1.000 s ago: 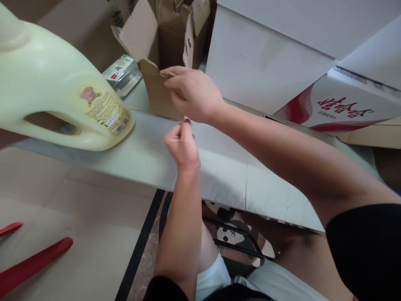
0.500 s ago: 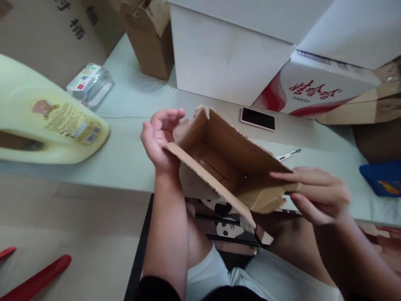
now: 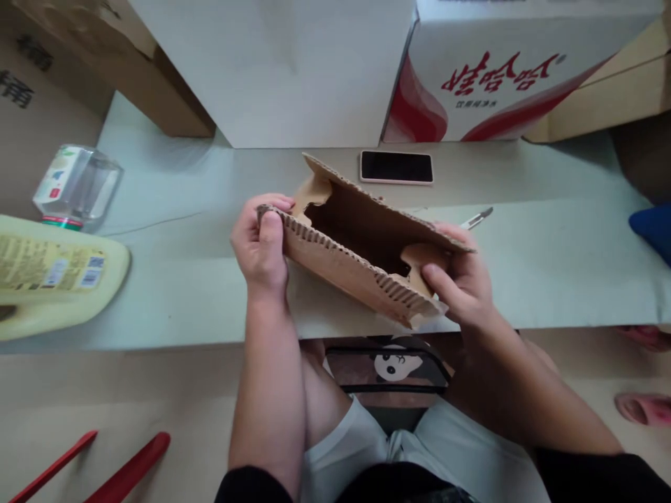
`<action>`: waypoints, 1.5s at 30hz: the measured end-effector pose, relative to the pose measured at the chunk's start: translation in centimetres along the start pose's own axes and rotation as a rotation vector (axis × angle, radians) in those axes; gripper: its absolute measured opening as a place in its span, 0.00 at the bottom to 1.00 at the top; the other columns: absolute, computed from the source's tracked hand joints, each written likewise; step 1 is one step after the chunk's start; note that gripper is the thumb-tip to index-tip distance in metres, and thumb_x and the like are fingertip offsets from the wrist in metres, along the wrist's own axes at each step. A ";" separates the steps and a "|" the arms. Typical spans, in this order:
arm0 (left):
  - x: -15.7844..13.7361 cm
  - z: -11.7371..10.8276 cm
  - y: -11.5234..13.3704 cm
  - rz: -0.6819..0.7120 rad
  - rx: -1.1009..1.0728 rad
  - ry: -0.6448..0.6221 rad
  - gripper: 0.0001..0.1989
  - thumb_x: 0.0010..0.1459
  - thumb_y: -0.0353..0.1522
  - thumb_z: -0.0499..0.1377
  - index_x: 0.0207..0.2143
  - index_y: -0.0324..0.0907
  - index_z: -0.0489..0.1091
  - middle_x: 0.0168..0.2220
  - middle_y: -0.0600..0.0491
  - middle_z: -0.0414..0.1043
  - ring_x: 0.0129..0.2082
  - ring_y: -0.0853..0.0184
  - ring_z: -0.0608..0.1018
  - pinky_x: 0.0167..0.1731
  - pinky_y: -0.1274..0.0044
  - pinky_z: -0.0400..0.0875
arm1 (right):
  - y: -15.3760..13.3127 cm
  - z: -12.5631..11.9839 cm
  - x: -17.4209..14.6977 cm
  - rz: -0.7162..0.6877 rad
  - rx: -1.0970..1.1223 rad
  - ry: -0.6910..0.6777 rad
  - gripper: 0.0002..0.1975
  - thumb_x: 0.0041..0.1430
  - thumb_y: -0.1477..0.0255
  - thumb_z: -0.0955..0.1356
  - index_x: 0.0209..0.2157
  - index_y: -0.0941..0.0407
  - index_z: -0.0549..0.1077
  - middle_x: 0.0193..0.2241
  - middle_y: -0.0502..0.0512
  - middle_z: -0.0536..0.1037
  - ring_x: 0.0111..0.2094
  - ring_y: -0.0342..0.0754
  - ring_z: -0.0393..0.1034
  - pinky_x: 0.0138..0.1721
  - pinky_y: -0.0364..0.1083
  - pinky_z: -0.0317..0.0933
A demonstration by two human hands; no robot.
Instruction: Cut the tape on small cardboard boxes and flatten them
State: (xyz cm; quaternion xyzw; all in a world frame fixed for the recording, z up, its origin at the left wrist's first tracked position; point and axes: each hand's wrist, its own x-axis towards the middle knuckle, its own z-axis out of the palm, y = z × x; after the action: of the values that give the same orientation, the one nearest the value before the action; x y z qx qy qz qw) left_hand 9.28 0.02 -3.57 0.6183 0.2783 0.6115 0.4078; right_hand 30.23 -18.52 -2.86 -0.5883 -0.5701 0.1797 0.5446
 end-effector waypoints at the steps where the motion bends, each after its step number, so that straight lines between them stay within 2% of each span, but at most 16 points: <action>1: 0.0 0.2 -0.2 -0.029 0.015 0.000 0.16 0.63 0.47 0.62 0.32 0.46 0.74 0.33 0.53 0.76 0.36 0.66 0.78 0.43 0.70 0.72 | 0.1 -0.3 -0.2 -0.032 0.029 -0.039 0.21 0.66 0.61 0.67 0.59 0.45 0.70 0.60 0.58 0.74 0.62 0.58 0.70 0.62 0.61 0.66; 4: 0.1 0.6 -0.7 -0.044 0.007 -0.003 0.11 0.59 0.43 0.67 0.37 0.46 0.74 0.31 0.56 0.75 0.31 0.69 0.76 0.38 0.71 0.71 | 0.3 -1.0 -0.6 -0.074 0.095 -0.107 0.24 0.66 0.52 0.64 0.58 0.46 0.73 0.63 0.57 0.72 0.65 0.61 0.66 0.64 0.62 0.64; 7: 0.2 1.1 -0.9 0.001 -0.030 -0.017 0.15 0.56 0.39 0.69 0.45 0.49 0.75 0.37 0.56 0.76 0.35 0.68 0.77 0.41 0.70 0.72 | 0.3 -1.4 -1.0 -0.021 0.090 -0.050 0.25 0.67 0.50 0.60 0.55 0.46 0.76 0.63 0.56 0.73 0.64 0.61 0.68 0.63 0.64 0.64; 9: 0.2 1.3 -0.9 0.012 0.003 -0.056 0.11 0.55 0.36 0.67 0.42 0.49 0.79 0.42 0.53 0.77 0.42 0.64 0.78 0.47 0.67 0.72 | 0.3 -1.4 -1.2 0.024 0.034 -0.021 0.21 0.67 0.54 0.62 0.52 0.47 0.78 0.61 0.57 0.74 0.63 0.60 0.69 0.63 0.63 0.65; 11: 0.2 1.6 -0.7 0.008 0.055 -0.094 0.05 0.56 0.33 0.64 0.33 0.47 0.81 0.44 0.50 0.78 0.47 0.59 0.78 0.51 0.63 0.72 | 0.2 -1.5 -1.2 0.050 -0.007 -0.023 0.16 0.67 0.59 0.65 0.50 0.48 0.78 0.60 0.58 0.76 0.62 0.59 0.70 0.62 0.61 0.66; 13: 0.2 1.8 -0.6 -0.017 0.086 -0.091 0.10 0.56 0.30 0.59 0.28 0.46 0.81 0.41 0.49 0.78 0.49 0.56 0.78 0.54 0.60 0.71 | 0.1 -1.7 -1.1 0.045 -0.004 -0.032 0.14 0.67 0.62 0.65 0.50 0.48 0.78 0.59 0.58 0.77 0.61 0.57 0.71 0.62 0.60 0.66; 18: -0.1 2.4 -0.2 -0.045 0.069 -0.024 0.18 0.48 0.23 0.54 0.29 0.48 0.83 0.36 0.50 0.80 0.45 0.59 0.80 0.52 0.62 0.72 | -0.7 -2.1 -1.0 0.038 -0.052 -0.050 0.14 0.66 0.63 0.66 0.50 0.47 0.79 0.60 0.58 0.75 0.62 0.57 0.70 0.62 0.61 0.66; 21: -0.1 2.5 -0.1 -0.046 0.069 -0.013 0.20 0.46 0.23 0.54 0.30 0.49 0.84 0.36 0.52 0.82 0.44 0.61 0.80 0.51 0.63 0.73 | -1.4 -2.4 -1.0 -0.050 -0.146 -0.075 0.14 0.63 0.61 0.67 0.45 0.46 0.82 0.61 0.55 0.73 0.63 0.60 0.67 0.65 0.64 0.62; 23: -0.1 2.4 -0.2 -0.046 0.081 -0.022 0.17 0.47 0.25 0.55 0.29 0.48 0.84 0.35 0.52 0.81 0.45 0.59 0.80 0.51 0.61 0.73 | -1.8 -2.5 -1.0 -0.117 -0.185 -0.100 0.13 0.61 0.60 0.67 0.42 0.44 0.83 0.60 0.53 0.73 0.63 0.62 0.66 0.68 0.67 0.58; 28: 0.1 2.0 -0.9 -0.056 0.094 -0.037 0.10 0.53 0.32 0.59 0.27 0.47 0.81 0.36 0.51 0.80 0.45 0.56 0.79 0.52 0.56 0.72 | -2.2 -2.9 -0.9 -0.130 -0.165 -0.149 0.13 0.60 0.60 0.66 0.28 0.45 0.81 0.57 0.49 0.76 0.62 0.61 0.66 0.69 0.68 0.55; 30: 0.1 1.9 -1.1 -0.057 0.079 -0.049 0.09 0.55 0.35 0.60 0.27 0.46 0.80 0.36 0.50 0.80 0.46 0.54 0.80 0.53 0.54 0.71 | -2.3 -3.1 -1.0 -0.161 -0.136 -0.146 0.14 0.60 0.61 0.66 0.26 0.46 0.80 0.56 0.49 0.77 0.61 0.60 0.67 0.70 0.67 0.54; 32: 0.1 1.9 -1.1 -0.056 0.067 -0.057 0.09 0.55 0.36 0.61 0.26 0.47 0.80 0.35 0.50 0.79 0.47 0.53 0.80 0.54 0.53 0.70 | -2.4 -3.2 -1.0 -0.209 -0.128 -0.149 0.11 0.60 0.63 0.66 0.28 0.44 0.81 0.55 0.48 0.77 0.60 0.60 0.68 0.70 0.67 0.54; 34: 0.0 2.0 -1.0 -0.054 0.060 -0.043 0.09 0.55 0.34 0.61 0.27 0.48 0.82 0.35 0.51 0.79 0.46 0.54 0.80 0.54 0.54 0.71 | -2.4 -3.3 -1.1 -0.241 -0.143 -0.176 0.10 0.59 0.64 0.67 0.32 0.41 0.82 0.54 0.48 0.78 0.59 0.60 0.68 0.69 0.67 0.55; 39: 0.0 2.0 -0.9 -0.018 0.049 -0.051 0.13 0.55 0.28 0.59 0.30 0.50 0.84 0.36 0.51 0.81 0.45 0.57 0.80 0.53 0.57 0.72 | -2.1 -3.2 -1.3 -0.297 -0.192 -0.207 0.12 0.58 0.61 0.68 0.41 0.38 0.83 0.47 0.49 0.82 0.57 0.60 0.70 0.62 0.66 0.62; 42: -0.1 2.0 -0.9 -0.014 0.045 -0.060 0.15 0.55 0.27 0.57 0.31 0.50 0.84 0.37 0.52 0.81 0.45 0.58 0.80 0.52 0.59 0.72 | -1.6 -2.9 -1.4 -0.366 -0.196 -0.187 0.15 0.61 0.61 0.66 0.47 0.39 0.81 0.37 0.48 0.85 0.54 0.59 0.72 0.61 0.66 0.60; 45: -0.1 2.1 -0.7 -0.027 0.044 -0.042 0.19 0.50 0.23 0.56 0.31 0.51 0.84 0.36 0.53 0.82 0.45 0.60 0.80 0.51 0.62 0.73 | -1.3 -2.7 -1.5 -0.401 -0.255 -0.193 0.15 0.61 0.60 0.67 0.46 0.37 0.81 0.35 0.45 0.85 0.52 0.59 0.73 0.62 0.66 0.55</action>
State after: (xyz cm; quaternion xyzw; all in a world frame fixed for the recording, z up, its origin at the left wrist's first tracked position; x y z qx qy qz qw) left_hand 11.42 -0.09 -4.05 0.6360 0.2912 0.5867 0.4081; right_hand 31.41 -21.29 -1.50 -0.5077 -0.7427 0.0498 0.4338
